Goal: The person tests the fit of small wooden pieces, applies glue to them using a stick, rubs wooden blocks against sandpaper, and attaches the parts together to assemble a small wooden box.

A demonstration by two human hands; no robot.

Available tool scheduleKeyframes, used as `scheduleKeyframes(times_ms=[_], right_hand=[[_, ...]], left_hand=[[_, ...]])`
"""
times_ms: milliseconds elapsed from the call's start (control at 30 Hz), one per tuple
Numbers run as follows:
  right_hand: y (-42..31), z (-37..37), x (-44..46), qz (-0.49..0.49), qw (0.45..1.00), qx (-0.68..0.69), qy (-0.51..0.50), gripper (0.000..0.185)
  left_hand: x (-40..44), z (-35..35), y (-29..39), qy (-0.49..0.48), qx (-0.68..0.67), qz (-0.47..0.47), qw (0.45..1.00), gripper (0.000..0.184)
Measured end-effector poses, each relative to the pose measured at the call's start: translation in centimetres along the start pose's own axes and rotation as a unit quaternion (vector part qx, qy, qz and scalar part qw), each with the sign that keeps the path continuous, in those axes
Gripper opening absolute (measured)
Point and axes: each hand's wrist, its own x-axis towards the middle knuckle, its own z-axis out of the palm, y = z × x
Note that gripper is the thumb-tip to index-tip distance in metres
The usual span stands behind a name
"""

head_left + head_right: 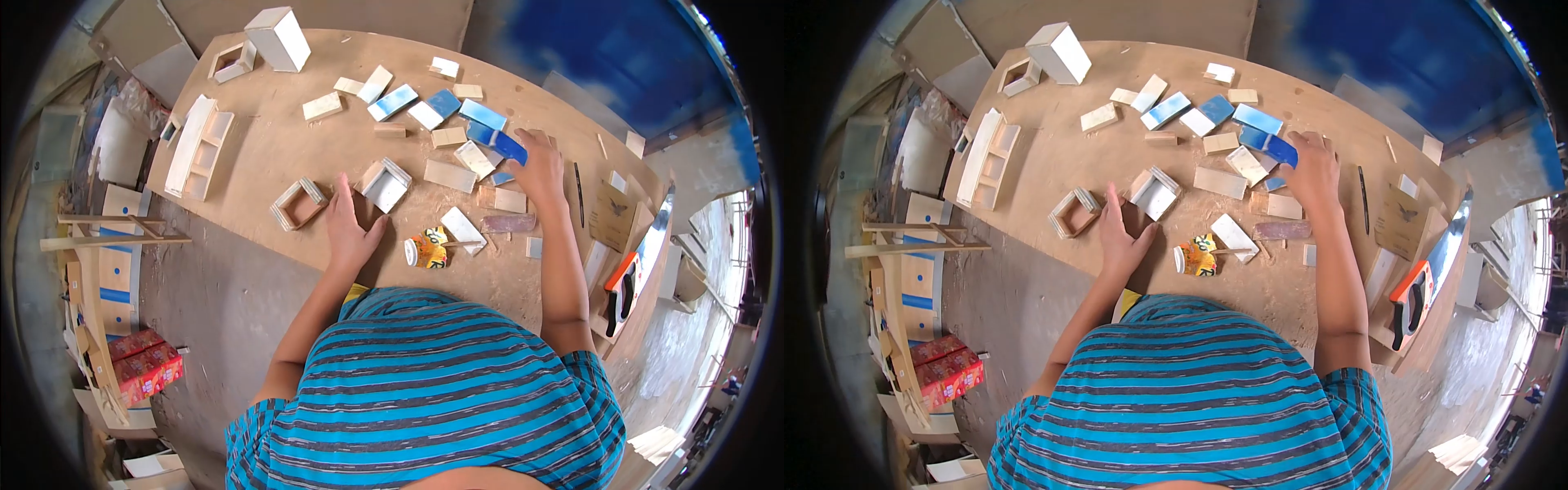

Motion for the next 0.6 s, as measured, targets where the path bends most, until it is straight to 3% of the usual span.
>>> scheduleKeyframes(times_ms=[67, 133, 233, 333, 433, 533, 600], right_hand=[[-1.1, -0.2, -0.4, -0.054, 0.996, 0.067, 0.028, 0.045], [-3.6, -0.1, -0.8, -0.056, 0.972, 0.217, -0.065, 0.046], [-7.5, 2.3, -1.0, -0.050, 0.884, 0.429, -0.177, 0.042], [-9.5, 5.7, 0.6, -0.024, 0.875, 0.427, -0.226, 0.039], [-10.5, 7.2, 2.7, -0.064, 0.893, 0.328, -0.301, 0.036], [-12.3, 5.3, 3.7, -0.061, 0.877, 0.275, -0.389, 0.035], [-11.9, 7.5, 3.8, -0.104, 0.843, 0.356, -0.391, 0.035]], left_hand=[[0.0, -0.1, -0.1, 0.003, -0.007, 0.001, 1.000, 0.105], [0.0, -0.2, -0.1, 0.001, -0.023, -0.007, 1.000, 0.102], [-0.1, -0.1, -0.5, 0.008, -0.085, -0.021, 0.996, 0.100], [-0.5, 0.1, -0.8, 0.003, -0.167, -0.064, 0.984, 0.094], [-1.2, -0.3, -1.6, -0.057, -0.131, -0.047, 0.989, 0.093], [-1.6, -0.8, -1.3, -0.101, -0.106, -0.040, 0.988, 0.098], [-1.5, -1.0, -0.7, -0.090, -0.085, -0.040, 0.992, 0.104]])
